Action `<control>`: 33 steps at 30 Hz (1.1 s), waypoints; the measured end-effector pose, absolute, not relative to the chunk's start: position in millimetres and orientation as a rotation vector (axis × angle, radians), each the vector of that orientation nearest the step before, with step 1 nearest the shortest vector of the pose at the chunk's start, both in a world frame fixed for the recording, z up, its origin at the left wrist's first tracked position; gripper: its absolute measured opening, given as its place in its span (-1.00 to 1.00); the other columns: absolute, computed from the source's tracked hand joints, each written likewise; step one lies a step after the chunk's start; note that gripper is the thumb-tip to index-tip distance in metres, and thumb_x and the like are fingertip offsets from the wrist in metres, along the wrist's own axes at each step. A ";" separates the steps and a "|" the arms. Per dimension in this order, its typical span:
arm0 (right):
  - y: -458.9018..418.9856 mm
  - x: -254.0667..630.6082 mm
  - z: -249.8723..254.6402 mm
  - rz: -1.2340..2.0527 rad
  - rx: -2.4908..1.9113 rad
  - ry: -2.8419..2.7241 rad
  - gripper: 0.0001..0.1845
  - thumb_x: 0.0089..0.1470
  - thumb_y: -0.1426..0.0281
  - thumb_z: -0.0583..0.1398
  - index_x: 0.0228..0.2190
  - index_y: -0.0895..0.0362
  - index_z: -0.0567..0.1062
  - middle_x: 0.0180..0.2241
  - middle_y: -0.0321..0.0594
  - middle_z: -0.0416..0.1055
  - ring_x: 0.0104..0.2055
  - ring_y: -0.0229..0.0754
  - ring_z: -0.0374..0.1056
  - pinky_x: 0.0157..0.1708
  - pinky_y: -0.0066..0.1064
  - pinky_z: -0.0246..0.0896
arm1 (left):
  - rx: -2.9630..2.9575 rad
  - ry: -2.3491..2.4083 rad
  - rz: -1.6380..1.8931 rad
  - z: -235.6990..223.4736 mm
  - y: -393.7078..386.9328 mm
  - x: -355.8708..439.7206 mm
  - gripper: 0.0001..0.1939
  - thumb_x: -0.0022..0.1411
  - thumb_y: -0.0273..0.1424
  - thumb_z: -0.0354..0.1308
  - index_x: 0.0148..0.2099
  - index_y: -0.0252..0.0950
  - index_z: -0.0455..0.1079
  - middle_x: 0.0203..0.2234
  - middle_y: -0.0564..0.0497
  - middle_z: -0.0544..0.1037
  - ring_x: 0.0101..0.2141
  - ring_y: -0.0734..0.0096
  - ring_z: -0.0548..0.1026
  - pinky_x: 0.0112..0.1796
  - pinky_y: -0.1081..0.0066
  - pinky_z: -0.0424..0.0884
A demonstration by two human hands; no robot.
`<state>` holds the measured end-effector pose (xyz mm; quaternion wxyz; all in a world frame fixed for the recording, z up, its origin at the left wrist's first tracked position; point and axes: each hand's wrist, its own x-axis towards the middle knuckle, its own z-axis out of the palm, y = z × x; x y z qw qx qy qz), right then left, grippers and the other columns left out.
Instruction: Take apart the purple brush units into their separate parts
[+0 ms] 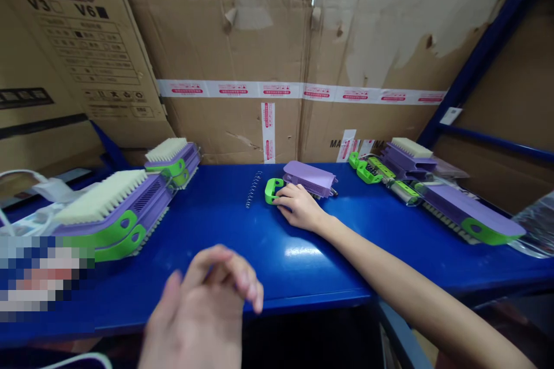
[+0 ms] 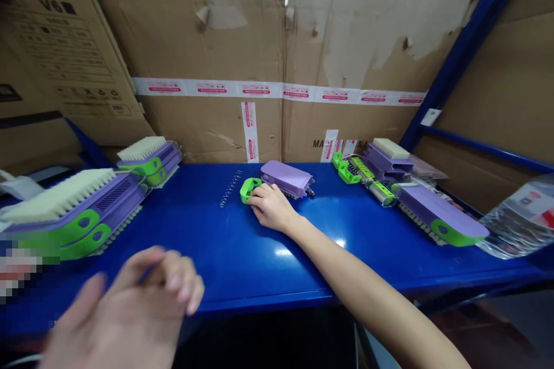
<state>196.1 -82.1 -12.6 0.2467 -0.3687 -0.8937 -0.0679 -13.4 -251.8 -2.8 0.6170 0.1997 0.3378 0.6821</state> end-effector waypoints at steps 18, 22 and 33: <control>-89.7 186.6 -11.6 -0.082 -0.994 -2.304 -0.70 0.19 0.51 0.06 -0.08 0.17 0.47 -0.26 -0.10 0.49 -0.20 -0.13 0.26 -0.26 -0.29 0.05 | 0.293 0.838 1.257 38.6 -190.8 15.3 -0.69 0.24 -0.29 -0.05 -0.08 -0.33 0.37 -0.32 -0.13 0.48 -0.36 0.30 0.50 -0.38 0.32 0.47; -94.4 184.5 -8.7 -0.096 -0.976 -2.346 -0.73 0.15 0.45 0.12 -0.12 0.14 0.50 -0.20 -0.10 0.45 -0.14 -0.12 0.22 -0.22 -0.27 0.06 | 0.418 0.879 1.261 43.9 -171.0 18.5 -0.75 0.21 -0.31 -0.03 -0.18 -0.35 0.36 -0.40 -0.09 0.47 -0.41 0.34 0.47 -0.39 0.35 0.44; -88.0 177.9 -13.1 -0.213 -0.927 -2.422 -0.83 0.18 0.49 0.08 -0.29 0.17 0.48 -0.33 -0.15 0.46 -0.23 -0.14 0.20 -0.30 -0.31 -0.05 | 2.146 1.757 1.184 34.8 -55.3 31.9 -0.83 0.23 -0.40 0.01 -0.21 -0.28 0.41 -0.19 -0.10 0.49 -0.07 0.17 0.37 -0.02 0.21 0.27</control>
